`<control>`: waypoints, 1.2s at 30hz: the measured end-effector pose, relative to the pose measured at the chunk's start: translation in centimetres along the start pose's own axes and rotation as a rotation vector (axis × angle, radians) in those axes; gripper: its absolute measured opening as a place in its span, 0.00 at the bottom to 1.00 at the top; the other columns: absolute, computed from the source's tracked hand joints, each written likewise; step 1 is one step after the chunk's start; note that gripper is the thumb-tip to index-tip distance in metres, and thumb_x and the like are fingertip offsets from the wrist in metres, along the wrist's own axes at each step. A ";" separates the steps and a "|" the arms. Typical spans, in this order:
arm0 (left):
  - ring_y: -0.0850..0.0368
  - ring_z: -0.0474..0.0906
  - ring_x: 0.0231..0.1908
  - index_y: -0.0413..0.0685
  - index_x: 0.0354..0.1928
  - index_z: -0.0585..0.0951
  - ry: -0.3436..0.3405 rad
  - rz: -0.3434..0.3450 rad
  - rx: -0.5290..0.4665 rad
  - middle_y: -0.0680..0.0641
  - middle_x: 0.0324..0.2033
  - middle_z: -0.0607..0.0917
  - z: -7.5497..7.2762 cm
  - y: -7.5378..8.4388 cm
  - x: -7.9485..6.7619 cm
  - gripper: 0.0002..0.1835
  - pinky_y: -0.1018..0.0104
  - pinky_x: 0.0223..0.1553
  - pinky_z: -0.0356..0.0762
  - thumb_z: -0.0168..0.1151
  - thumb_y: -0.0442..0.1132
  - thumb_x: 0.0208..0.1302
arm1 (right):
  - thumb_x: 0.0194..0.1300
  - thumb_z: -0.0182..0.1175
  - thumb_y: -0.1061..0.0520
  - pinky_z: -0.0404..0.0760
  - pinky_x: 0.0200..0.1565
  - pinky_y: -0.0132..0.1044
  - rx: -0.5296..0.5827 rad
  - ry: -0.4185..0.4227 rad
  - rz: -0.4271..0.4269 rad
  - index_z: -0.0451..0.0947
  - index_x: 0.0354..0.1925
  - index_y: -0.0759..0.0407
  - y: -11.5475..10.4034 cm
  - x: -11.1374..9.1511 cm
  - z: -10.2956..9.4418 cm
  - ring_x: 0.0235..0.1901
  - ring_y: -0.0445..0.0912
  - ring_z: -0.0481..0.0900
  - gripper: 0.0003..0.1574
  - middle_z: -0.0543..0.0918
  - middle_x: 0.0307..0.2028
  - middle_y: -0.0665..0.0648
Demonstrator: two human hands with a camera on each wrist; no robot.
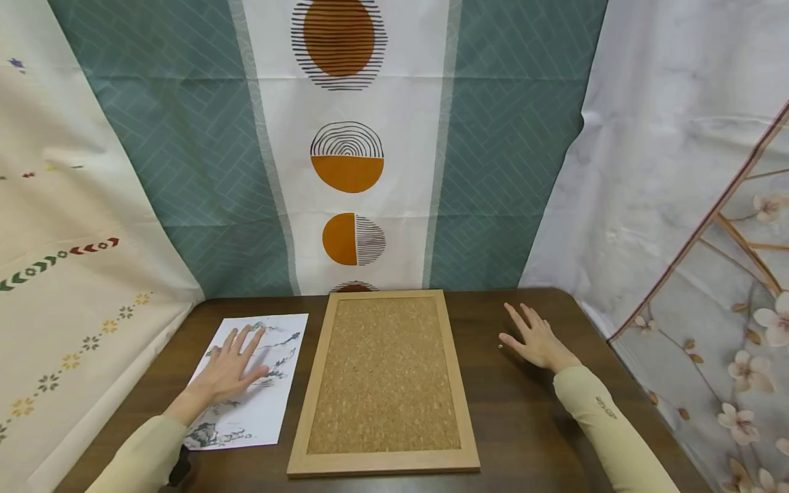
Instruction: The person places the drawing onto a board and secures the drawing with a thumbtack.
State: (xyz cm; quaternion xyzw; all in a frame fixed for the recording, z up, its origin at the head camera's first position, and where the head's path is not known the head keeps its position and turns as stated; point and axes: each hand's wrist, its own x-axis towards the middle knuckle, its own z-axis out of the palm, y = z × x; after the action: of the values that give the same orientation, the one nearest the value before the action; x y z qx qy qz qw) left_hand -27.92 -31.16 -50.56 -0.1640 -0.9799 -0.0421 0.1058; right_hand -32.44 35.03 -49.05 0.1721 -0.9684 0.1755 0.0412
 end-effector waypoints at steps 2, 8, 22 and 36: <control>0.26 0.49 0.69 0.48 0.75 0.51 -0.008 -0.013 -0.018 0.30 0.71 0.54 -0.2 -0.3 -0.3 0.43 0.22 0.57 0.54 0.48 0.64 0.68 | 0.72 0.48 0.40 0.51 0.58 0.77 0.027 0.018 -0.018 0.40 0.77 0.54 -0.1 0.2 0.0 0.67 0.77 0.47 0.47 0.45 0.71 0.78; 0.27 0.55 0.67 0.41 0.74 0.53 -0.017 -0.022 -0.089 0.28 0.68 0.58 -0.5 -0.9 -1.0 0.38 0.30 0.62 0.57 0.47 0.57 0.72 | 0.73 0.50 0.45 0.57 0.60 0.72 0.064 0.058 -0.017 0.47 0.74 0.64 -0.5 0.6 0.2 0.67 0.74 0.51 0.44 0.48 0.71 0.76; 0.27 0.66 0.58 0.33 0.66 0.64 0.050 -0.175 -0.167 0.26 0.59 0.71 -0.9 -2.9 -2.0 0.27 0.33 0.52 0.68 0.48 0.44 0.73 | 0.69 0.55 0.62 0.75 0.52 0.61 0.208 0.213 -0.020 0.66 0.62 0.73 -1.2 1.2 0.7 0.53 0.68 0.75 0.27 0.71 0.58 0.76; 0.23 0.67 0.55 0.28 0.63 0.63 0.021 -0.408 -0.297 0.23 0.54 0.72 -1.4 -4.6 -3.8 0.27 0.32 0.47 0.70 0.44 0.43 0.72 | 0.69 0.53 0.65 0.76 0.50 0.59 0.250 0.176 0.065 0.75 0.55 0.71 -1.6 0.9 0.3 0.50 0.66 0.78 0.18 0.80 0.51 0.73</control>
State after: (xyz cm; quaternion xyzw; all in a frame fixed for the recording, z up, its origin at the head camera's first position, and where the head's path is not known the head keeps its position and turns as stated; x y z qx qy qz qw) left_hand -25.64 -36.85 -50.24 0.0239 -0.9746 -0.2077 0.0800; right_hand -32.79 33.26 -48.67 0.1282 -0.9367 0.3105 0.0985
